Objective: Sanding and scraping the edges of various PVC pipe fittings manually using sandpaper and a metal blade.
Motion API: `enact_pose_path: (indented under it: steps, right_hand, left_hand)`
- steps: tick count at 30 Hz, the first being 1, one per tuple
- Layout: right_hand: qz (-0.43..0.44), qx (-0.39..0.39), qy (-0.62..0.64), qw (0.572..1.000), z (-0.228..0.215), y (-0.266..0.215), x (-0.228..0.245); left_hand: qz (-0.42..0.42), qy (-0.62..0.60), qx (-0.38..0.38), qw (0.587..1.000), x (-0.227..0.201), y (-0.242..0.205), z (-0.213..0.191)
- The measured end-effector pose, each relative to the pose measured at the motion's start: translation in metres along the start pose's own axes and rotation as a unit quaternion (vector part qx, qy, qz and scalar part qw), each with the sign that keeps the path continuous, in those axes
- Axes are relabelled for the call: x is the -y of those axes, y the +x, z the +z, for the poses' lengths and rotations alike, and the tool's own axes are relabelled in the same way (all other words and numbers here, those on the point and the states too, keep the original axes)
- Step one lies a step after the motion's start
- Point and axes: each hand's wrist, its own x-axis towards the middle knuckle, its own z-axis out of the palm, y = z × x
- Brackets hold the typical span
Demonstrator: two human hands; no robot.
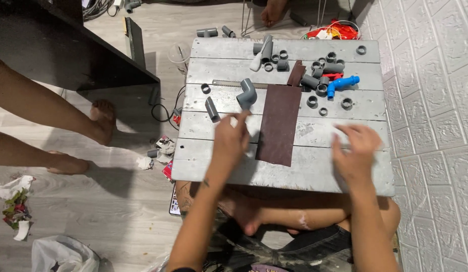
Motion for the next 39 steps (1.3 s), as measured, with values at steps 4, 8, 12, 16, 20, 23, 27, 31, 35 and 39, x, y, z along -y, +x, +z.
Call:
enact_pose_path:
  steps: [4, 8, 12, 16, 20, 23, 27, 31, 35, 39]
  right_hand:
    - [-0.145, 0.038, -0.02, 0.989, 0.081, 0.07, 0.022]
    - [-0.155, 0.208, -0.068, 0.963, 0.128, 0.137, 0.049]
    - [-0.136, 0.233, -0.14, 0.952, 0.151, 0.158, 0.037]
    - [-0.175, 0.188, -0.092, 0.962, 0.155, 0.156, 0.011]
    - [-0.195, 0.203, -0.1, 0.954, 0.165, 0.147, -0.005]
    - [-0.184, 0.215, -0.113, 0.952, 0.176, 0.145, -0.005]
    - [-0.167, 0.255, -0.132, 0.943, 0.192, 0.151, -0.003]
    - [-0.097, 0.365, -0.144, 0.915, 0.182, 0.169, 0.012]
    - [-0.073, 0.41, -0.075, 0.906, 0.165, 0.176, 0.021]
    - [-0.036, 0.394, 0.046, 0.917, 0.137, 0.173, 0.032]
  left_hand:
    - [0.079, -0.082, 0.042, 0.993, -0.046, -0.043, 0.017]
    - [0.156, 0.009, 0.029, 0.987, -0.073, -0.062, 0.018]
    - [0.135, 0.026, 0.057, 0.989, -0.079, -0.07, -0.006]
    - [0.064, -0.046, 0.088, 0.993, -0.085, -0.077, -0.035]
    - [0.04, -0.035, 0.086, 0.995, -0.087, -0.085, -0.034]
    - [0.03, -0.031, 0.082, 0.996, -0.092, -0.078, -0.036]
    - [0.017, -0.047, 0.082, 0.995, -0.093, -0.07, -0.035]
    - [0.015, -0.086, 0.087, 0.992, -0.094, -0.064, -0.037]
    - [0.01, -0.112, 0.089, 0.99, -0.095, -0.061, -0.039]
    - [0.008, -0.148, 0.083, 0.986, -0.095, -0.054, -0.046]
